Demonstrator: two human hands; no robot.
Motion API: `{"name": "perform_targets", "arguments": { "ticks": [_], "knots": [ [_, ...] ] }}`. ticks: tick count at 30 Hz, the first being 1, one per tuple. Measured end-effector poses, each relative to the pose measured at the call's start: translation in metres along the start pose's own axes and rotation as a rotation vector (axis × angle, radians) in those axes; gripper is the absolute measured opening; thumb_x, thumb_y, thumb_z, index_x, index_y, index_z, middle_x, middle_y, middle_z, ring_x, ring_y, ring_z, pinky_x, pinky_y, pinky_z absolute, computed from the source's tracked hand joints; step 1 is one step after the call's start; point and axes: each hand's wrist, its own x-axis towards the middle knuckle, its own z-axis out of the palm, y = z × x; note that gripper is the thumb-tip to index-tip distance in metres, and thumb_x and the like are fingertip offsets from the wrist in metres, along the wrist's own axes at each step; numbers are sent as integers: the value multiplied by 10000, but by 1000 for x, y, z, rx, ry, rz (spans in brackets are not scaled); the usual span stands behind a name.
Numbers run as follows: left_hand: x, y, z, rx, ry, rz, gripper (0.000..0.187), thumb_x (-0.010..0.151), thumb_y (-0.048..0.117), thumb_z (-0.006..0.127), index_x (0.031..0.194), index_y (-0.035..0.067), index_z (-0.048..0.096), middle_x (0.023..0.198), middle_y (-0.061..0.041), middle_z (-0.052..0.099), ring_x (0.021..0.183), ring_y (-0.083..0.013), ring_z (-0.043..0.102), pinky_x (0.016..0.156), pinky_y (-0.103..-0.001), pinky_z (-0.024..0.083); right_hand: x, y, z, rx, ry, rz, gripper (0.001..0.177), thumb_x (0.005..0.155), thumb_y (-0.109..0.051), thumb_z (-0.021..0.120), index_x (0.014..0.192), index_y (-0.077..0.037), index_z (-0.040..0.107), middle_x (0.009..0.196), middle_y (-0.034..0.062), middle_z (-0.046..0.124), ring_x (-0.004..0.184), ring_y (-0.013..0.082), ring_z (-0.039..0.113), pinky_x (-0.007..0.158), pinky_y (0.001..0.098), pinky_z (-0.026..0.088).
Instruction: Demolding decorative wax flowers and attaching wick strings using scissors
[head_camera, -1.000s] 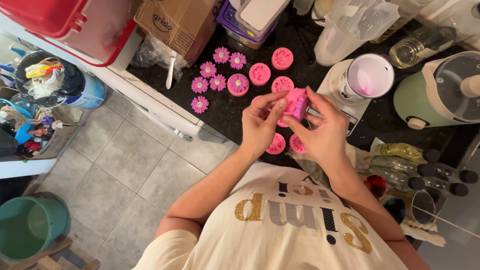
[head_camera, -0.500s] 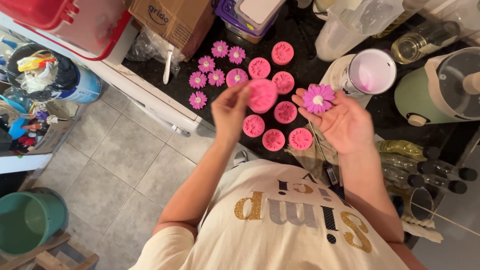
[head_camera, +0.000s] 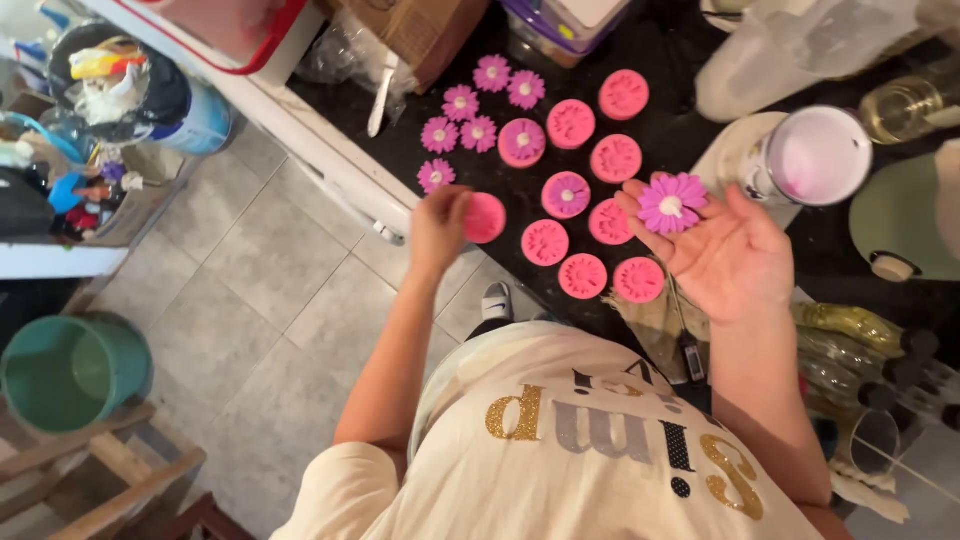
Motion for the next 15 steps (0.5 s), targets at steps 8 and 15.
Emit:
{"name": "perform_targets", "arguments": {
  "ticks": [8, 15],
  "knots": [
    [43, 5, 35, 203, -34, 334, 93, 912, 168, 679, 877, 110, 614, 791, -77, 686, 768, -315, 608, 679, -457, 459, 9, 9, -6, -67, 283, -49, 268, 1042, -241, 541, 1230, -132, 698, 1488, 348, 512, 1471, 504, 456, 1184, 560, 434],
    [35, 20, 13, 351, 209, 632, 87, 910, 142, 707, 860, 80, 672, 951, -59, 621, 823, -324, 511, 720, -453, 404, 13, 7, -14, -219, 605, -73, 243, 957, -118, 606, 1161, 12, 584, 1266, 216, 670, 1211, 437, 669, 1043, 416, 600]
  ]
}}
